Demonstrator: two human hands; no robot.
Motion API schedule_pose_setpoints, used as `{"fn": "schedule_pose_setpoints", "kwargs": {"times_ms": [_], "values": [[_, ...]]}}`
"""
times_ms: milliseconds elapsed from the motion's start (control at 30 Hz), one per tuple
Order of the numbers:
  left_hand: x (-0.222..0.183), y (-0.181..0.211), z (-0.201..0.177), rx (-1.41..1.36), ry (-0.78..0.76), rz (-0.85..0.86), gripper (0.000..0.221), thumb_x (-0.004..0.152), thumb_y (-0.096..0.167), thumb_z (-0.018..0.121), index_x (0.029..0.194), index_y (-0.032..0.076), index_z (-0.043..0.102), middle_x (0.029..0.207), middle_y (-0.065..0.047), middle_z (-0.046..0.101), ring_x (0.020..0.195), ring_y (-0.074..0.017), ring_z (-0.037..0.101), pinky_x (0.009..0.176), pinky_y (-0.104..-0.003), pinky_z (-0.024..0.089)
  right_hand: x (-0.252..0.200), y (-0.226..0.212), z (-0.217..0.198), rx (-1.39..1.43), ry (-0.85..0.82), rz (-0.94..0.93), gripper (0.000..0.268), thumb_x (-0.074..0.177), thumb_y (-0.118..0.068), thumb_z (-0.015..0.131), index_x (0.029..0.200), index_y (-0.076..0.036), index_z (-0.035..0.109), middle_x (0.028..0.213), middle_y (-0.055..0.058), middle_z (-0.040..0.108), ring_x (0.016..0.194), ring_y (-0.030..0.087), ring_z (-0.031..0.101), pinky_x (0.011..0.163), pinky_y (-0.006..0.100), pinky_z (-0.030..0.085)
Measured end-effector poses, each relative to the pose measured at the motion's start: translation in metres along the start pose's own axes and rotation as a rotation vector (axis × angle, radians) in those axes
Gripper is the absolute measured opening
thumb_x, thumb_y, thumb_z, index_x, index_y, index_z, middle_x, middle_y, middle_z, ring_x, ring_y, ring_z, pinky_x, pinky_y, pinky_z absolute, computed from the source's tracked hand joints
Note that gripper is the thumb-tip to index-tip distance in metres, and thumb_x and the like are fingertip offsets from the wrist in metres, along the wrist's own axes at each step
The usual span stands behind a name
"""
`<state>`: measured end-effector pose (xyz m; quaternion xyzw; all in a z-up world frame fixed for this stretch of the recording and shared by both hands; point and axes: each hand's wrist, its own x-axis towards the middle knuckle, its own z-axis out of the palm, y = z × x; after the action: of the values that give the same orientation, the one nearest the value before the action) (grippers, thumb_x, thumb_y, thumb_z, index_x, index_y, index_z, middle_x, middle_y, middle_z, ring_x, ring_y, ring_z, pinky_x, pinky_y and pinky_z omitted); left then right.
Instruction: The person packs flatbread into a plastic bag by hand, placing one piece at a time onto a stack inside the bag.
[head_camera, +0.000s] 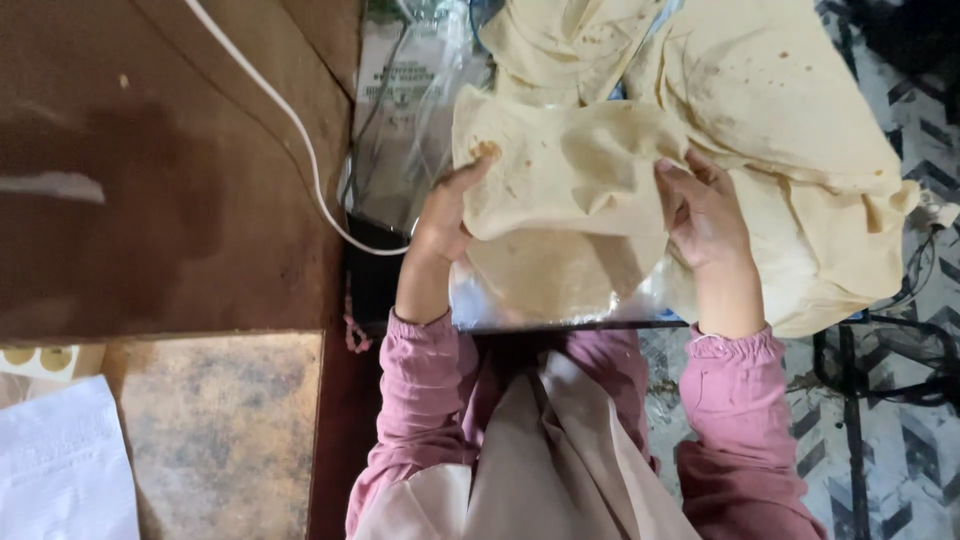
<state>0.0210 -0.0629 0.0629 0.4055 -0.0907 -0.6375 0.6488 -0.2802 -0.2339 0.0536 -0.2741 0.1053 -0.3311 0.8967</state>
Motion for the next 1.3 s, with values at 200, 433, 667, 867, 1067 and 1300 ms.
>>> {"fn": "schedule_pose_setpoints", "kwargs": {"times_ms": [200,433,667,867,1067,1300], "values": [[0.011,-0.02,-0.035,-0.09,-0.046,0.123,0.047,0.097,0.025,0.064,0.138,0.003,0.061,0.132,-0.012,0.065,0.118,-0.0282,0.065,0.095,-0.046,0.057,-0.013,0.011,0.02,-0.467,0.431,-0.065,0.046,0.098,-0.001,0.063,0.143,0.003,0.053,0.12,0.011,0.072,0.106,0.018,0.072,0.089,0.029,0.062],[-0.047,-0.064,-0.038,0.313,0.28,0.114,0.063,0.098,0.041,0.057,0.153,0.011,0.045,0.144,-0.005,0.058,0.127,-0.0194,0.06,0.083,-0.043,0.058,-0.05,0.034,0.022,-0.544,0.502,0.013,0.075,0.088,0.003,0.066,0.157,-0.006,0.038,0.126,0.009,0.067,0.104,0.02,0.069,0.069,0.035,0.06],[-0.084,-0.07,-0.014,0.474,0.182,0.421,0.091,0.091,0.007,0.069,0.161,0.01,0.011,0.139,-0.017,0.057,0.104,-0.0155,0.073,0.068,-0.031,0.069,-0.066,0.04,0.013,-0.709,0.465,-0.176,0.087,0.088,0.01,0.071,0.164,-0.014,0.037,0.113,0.001,0.057,0.085,0.012,0.062,0.073,0.024,0.053],[-0.103,-0.071,-0.003,0.902,0.392,0.377,0.099,0.087,0.018,0.08,0.165,0.007,0.019,0.109,-0.02,0.075,0.081,-0.0259,0.077,0.065,-0.034,0.061,-0.066,0.041,0.05,-1.217,0.574,-0.267,0.074,0.087,-0.001,0.078,0.154,-0.006,0.046,0.111,0.009,0.067,0.092,0.019,0.068,0.084,0.031,0.057],[-0.101,-0.055,0.015,1.537,0.72,0.707,0.067,0.097,0.034,0.075,0.156,0.018,0.046,0.139,-0.011,0.055,0.129,-0.0372,0.058,0.099,-0.045,0.056,-0.058,0.066,0.061,-2.102,0.523,-0.587,0.071,0.096,-0.023,0.077,0.158,-0.009,0.046,0.156,0.019,0.047,0.148,0.037,0.039,0.124,0.056,0.029],[-0.064,-0.059,0.015,1.646,0.433,0.988,0.058,0.101,0.03,0.062,0.153,0.009,0.05,0.16,-0.023,0.04,0.147,-0.0462,0.038,0.118,-0.063,0.025,-0.05,0.095,0.079,-2.149,0.222,-0.333,0.067,0.102,-0.045,0.056,0.161,-0.017,0.041,0.17,0.021,0.029,0.158,0.045,0.018,0.126,0.061,0.012]]}}
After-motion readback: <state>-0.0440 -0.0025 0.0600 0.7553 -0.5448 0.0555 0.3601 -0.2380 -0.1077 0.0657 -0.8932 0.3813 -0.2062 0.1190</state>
